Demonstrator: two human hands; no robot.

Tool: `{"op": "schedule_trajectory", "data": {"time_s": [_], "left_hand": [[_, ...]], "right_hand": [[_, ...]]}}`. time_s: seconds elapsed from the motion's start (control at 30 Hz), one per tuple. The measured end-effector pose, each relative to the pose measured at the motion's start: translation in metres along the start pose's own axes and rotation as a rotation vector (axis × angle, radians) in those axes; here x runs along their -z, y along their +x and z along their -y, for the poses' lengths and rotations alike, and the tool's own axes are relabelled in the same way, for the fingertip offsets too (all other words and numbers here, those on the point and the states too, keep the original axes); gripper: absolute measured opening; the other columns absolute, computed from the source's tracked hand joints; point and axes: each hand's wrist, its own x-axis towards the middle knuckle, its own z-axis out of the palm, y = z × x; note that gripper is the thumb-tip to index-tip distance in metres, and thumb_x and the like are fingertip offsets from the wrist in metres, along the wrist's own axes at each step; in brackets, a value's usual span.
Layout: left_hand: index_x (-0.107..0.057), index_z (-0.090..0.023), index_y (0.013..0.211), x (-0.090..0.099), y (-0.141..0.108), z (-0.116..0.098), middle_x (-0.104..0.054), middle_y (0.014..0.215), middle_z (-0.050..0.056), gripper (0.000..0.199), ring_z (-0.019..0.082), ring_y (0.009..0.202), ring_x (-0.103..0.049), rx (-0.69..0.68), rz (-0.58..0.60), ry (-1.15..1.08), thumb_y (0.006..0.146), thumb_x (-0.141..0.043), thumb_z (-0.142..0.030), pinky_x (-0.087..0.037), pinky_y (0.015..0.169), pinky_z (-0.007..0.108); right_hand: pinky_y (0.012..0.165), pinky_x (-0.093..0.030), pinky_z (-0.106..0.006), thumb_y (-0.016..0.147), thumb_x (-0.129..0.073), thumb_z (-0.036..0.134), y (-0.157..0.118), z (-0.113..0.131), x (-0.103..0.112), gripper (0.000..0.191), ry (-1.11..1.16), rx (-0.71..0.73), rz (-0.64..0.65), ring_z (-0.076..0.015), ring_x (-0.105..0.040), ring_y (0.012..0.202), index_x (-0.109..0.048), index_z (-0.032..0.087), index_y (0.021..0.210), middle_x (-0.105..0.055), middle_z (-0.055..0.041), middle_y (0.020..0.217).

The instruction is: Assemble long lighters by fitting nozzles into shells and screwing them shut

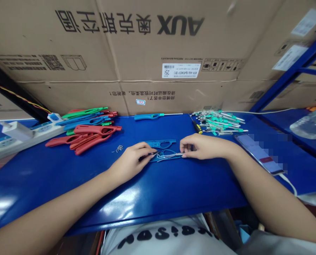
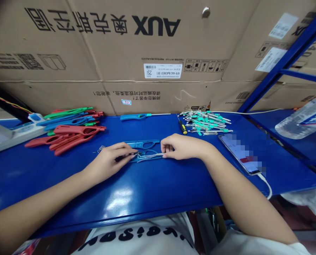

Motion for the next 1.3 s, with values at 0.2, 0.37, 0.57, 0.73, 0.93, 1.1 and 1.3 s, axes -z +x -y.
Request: {"op": "schedule_trajectory", "data": {"time_s": [0.2, 0.37, 0.57, 0.73, 0.93, 1.1, 1.3], "left_hand": [[-0.074, -0.018, 0.111, 0.003, 0.001, 0.001, -0.069, 0.099, 0.007, 0.023, 0.016, 0.083, -0.067, 0.025, 0.023, -0.008, 0.098, -0.056, -0.021, -0.056, 0.077, 0.030], [-0.075, -0.018, 0.109, 0.008, -0.001, -0.003, -0.071, 0.098, 0.007, 0.023, 0.017, 0.087, -0.069, 0.037, 0.058, -0.003, 0.098, -0.056, -0.024, -0.056, 0.081, 0.031], [-0.071, -0.018, 0.118, 0.023, -0.002, -0.013, -0.070, 0.093, 0.006, 0.040, 0.016, 0.073, -0.067, 0.145, 0.202, -0.007, 0.085, -0.073, -0.040, -0.056, 0.068, 0.027], [-0.069, -0.018, 0.121, 0.028, -0.005, -0.013, -0.070, 0.097, 0.006, 0.041, 0.017, 0.078, -0.067, 0.144, 0.256, 0.007, 0.081, -0.076, -0.028, -0.056, 0.073, 0.028], [-0.070, -0.016, 0.117, 0.023, -0.005, -0.009, -0.068, 0.091, 0.005, 0.038, 0.016, 0.071, -0.065, 0.171, 0.230, 0.017, 0.082, -0.077, -0.026, -0.055, 0.070, 0.028], [-0.071, -0.017, 0.113, 0.024, -0.004, -0.011, -0.067, 0.093, 0.005, 0.033, 0.015, 0.071, -0.064, 0.198, 0.233, -0.002, 0.082, -0.076, -0.027, -0.055, 0.069, 0.028], [-0.072, -0.018, 0.110, 0.022, -0.007, -0.009, -0.067, 0.096, 0.006, 0.026, 0.015, 0.073, -0.065, 0.170, 0.212, -0.037, 0.086, -0.071, -0.028, -0.055, 0.069, 0.028]], "right_hand": [[0.067, -0.044, -0.027, 0.086, -0.066, 0.022, 0.001, 0.009, 0.001, 0.005, -0.130, -0.007, -0.010, -0.0170, -0.063, 0.079, -0.069, 0.018, 0.086, -0.072, -0.0047, 0.089], [0.064, -0.041, -0.028, 0.086, -0.066, 0.021, -0.002, 0.022, 0.003, 0.004, -0.215, -0.023, -0.024, -0.0181, -0.063, 0.077, -0.070, 0.020, 0.086, -0.073, -0.0042, 0.087], [0.069, -0.046, -0.028, 0.088, -0.064, 0.021, -0.003, 0.027, 0.002, 0.007, -0.133, 0.049, -0.033, -0.0175, -0.064, 0.079, -0.070, 0.019, 0.088, -0.072, -0.0044, 0.088], [0.069, -0.048, -0.028, 0.090, -0.063, 0.024, -0.005, 0.028, 0.002, 0.010, -0.075, 0.072, -0.036, -0.0162, -0.064, 0.076, -0.070, 0.017, 0.089, -0.071, -0.0045, 0.087], [0.075, -0.049, -0.030, 0.091, -0.062, 0.027, -0.008, 0.034, 0.004, 0.012, -0.068, 0.144, -0.110, -0.0182, -0.065, 0.083, -0.069, 0.018, 0.093, -0.071, -0.0063, 0.093], [0.075, -0.048, -0.031, 0.091, -0.063, 0.025, -0.009, 0.035, 0.004, 0.010, -0.104, 0.171, -0.091, -0.0185, -0.064, 0.084, -0.070, 0.019, 0.093, -0.071, -0.0058, 0.094], [0.071, -0.045, -0.030, 0.089, -0.065, 0.024, -0.005, 0.025, -0.006, 0.007, -0.180, 0.101, -0.034, -0.0184, -0.063, 0.081, -0.070, 0.020, 0.090, -0.071, -0.0050, 0.092]]}}
